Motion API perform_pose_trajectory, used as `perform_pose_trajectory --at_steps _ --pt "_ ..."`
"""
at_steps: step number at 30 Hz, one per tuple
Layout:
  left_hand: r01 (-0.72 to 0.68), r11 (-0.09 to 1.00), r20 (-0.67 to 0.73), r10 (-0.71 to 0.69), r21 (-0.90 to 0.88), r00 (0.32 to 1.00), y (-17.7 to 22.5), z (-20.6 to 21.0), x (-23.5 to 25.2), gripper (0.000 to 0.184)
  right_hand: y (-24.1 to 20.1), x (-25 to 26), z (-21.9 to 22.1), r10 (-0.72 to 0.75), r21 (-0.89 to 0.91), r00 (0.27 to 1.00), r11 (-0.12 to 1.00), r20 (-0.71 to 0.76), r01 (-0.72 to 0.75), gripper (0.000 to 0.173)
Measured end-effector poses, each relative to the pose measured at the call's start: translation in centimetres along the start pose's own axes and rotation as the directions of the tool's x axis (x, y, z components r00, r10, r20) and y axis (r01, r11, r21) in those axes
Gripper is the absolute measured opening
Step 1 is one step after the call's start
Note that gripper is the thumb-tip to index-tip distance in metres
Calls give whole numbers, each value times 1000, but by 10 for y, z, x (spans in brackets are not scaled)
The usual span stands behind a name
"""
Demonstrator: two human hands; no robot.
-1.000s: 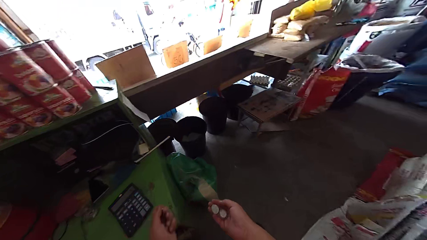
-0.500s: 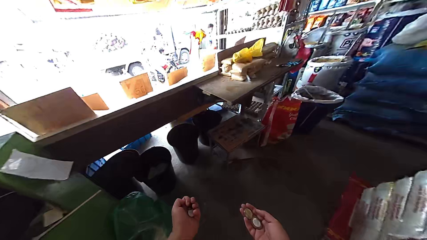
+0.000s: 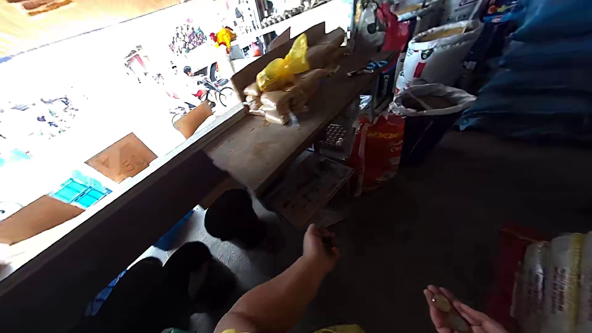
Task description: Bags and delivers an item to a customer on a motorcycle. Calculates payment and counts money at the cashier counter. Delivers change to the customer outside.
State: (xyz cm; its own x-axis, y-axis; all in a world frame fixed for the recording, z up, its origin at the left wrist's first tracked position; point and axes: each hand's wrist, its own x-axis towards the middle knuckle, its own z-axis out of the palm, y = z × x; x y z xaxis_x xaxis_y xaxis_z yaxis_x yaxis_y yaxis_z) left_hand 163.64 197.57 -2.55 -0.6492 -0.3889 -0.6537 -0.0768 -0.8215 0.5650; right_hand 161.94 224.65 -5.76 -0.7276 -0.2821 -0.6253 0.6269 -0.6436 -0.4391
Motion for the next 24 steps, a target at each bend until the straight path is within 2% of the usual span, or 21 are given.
perform_pose_trajectory --at_steps 4,8,13,16,20,24 --pt "97 980 207 -133 177 969 -23 133 64 42 -94 62 -1 -157 117 988 981 -6 156 32" --pt "126 954 246 -196 274 949 -51 244 137 42 -186 137 10 -218 188 956 949 -196 255 30" --pt "167 972 99 -185 164 978 -73 362 233 39 -312 245 46 -182 149 930 959 -320 239 27" --pt "171 979 22 -175 112 984 -66 429 274 39 -383 306 78 -155 143 940 968 -304 206 28" --pt "103 984 -18 -101 146 995 -58 503 348 35 -478 387 120 -153 137 960 972 -233 188 32" --pt "93 965 -167 -52 246 985 -65 583 445 30 -564 485 135 -138 148 966 974 -218 173 33"
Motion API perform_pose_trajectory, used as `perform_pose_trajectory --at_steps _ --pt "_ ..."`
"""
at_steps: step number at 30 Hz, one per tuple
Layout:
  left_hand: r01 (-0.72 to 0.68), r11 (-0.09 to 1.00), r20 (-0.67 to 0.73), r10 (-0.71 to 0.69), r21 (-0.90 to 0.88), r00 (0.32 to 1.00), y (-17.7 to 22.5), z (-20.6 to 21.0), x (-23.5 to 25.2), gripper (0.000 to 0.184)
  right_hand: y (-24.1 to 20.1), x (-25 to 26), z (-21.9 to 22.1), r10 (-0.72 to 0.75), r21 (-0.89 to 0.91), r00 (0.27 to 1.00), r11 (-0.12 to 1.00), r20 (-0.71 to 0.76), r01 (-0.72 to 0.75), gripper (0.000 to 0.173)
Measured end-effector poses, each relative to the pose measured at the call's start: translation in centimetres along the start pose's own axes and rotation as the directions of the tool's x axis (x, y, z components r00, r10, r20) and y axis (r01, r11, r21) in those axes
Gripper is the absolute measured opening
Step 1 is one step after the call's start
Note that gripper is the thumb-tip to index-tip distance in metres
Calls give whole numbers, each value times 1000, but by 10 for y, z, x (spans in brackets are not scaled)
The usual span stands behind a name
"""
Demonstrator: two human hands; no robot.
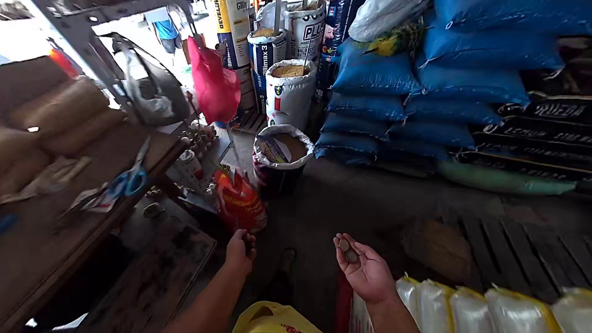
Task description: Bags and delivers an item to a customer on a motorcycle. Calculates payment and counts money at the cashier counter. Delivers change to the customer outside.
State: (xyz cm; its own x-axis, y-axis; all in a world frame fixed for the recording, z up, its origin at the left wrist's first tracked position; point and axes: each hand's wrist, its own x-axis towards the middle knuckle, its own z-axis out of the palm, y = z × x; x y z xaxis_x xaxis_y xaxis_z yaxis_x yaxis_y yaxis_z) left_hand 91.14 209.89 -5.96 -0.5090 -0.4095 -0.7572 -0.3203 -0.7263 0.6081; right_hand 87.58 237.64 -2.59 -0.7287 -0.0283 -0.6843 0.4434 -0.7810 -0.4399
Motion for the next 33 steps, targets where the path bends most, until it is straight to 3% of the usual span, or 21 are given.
perform_pose_trajectory --at_steps 4,7,12,16,19,22,24,28,30,33 --pt "42 981 89 -60 189 994 7 131 81 29 -58 99 38 -42 13 998 999 -55 43 32" --pt "131 921 215 -220 366 952 6 250 116 31 -114 152 69 -79 52 987 995 -139 87 31" --pt "57 797 458 -403 601 792 17 451 129 32 -235 234 108 -257 45 963 964 -81 262 41" --pt "-42 777 593 -444 629 671 37 573 167 31 -320 334 133 -301 77 937 945 -178 318 37" --pt "-107 790 607 -368 603 704 47 627 227 24 -365 416 171 -259 22 940 962 -224 271 30" --pt "-99 800 448 -225 592 865 65 661 295 17 -406 491 229 -142 -119 978 985 -151 125 30" --pt "-52 809 310 -164 586 936 83 670 325 16 -425 530 273 -48 -232 994 972 -100 24 32" --pt "-91 736 191 -53 670 980 136 686 361 23 -449 599 365 74 -398 996 914 -41 -84 33" --pt "-162 609 193 16 776 981 160 691 386 25 -451 631 405 108 -427 994 898 -23 -107 32" --pt "-252 221 253 24 942 967 191 696 433 29 -444 667 448 172 -468 984 873 36 -135 28"
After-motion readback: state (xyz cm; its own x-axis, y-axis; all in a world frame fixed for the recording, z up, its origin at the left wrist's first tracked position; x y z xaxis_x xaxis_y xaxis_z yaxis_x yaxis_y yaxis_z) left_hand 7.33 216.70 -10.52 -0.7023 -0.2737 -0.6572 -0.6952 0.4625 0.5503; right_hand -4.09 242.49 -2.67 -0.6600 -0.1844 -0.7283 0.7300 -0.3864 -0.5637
